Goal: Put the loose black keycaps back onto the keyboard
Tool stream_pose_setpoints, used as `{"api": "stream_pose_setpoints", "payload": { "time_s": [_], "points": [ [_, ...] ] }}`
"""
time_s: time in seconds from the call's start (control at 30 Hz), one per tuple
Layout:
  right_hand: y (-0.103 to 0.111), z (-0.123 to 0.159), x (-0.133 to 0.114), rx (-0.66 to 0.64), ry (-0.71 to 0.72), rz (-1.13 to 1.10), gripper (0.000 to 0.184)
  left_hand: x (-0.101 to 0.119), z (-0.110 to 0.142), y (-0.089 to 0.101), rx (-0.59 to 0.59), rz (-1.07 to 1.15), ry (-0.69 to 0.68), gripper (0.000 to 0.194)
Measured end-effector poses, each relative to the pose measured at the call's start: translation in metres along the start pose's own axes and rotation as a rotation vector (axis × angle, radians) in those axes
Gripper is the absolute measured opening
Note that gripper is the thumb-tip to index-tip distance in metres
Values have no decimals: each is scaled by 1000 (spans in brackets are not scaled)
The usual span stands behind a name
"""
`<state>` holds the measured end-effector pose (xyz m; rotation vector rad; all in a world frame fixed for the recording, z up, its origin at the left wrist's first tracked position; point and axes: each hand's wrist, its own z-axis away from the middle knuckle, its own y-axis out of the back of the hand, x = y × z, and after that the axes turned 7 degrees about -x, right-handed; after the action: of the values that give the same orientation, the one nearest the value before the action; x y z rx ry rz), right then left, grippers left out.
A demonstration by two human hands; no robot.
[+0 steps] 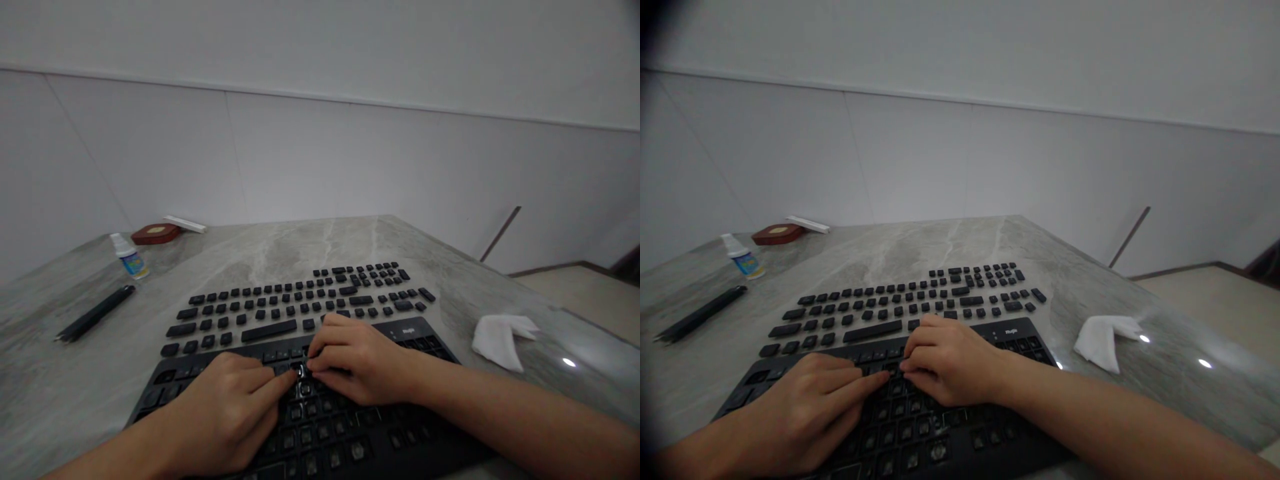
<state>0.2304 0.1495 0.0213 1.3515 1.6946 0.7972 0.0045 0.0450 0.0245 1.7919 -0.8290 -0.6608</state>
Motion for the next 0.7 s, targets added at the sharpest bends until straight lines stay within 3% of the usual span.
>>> {"api": "stream_pose_setpoints", "payload": {
  "time_s": [0.17,0.33,0.5,0.7],
  "points": [
    [0,0,0,-3,0,22,15,-1,0,0,17,-4,-4,28],
    [2,-1,-3,-38,-5,24,15,7,-4,10,63,-51,-140,26],
    [6,0,-7,-48,-37,16,15,23,-7,22,-76,-93,-257,28],
    [3,2,-6,-57,-57,69,19,20,-3,7,23,-48,-79,30]
  ]
}}
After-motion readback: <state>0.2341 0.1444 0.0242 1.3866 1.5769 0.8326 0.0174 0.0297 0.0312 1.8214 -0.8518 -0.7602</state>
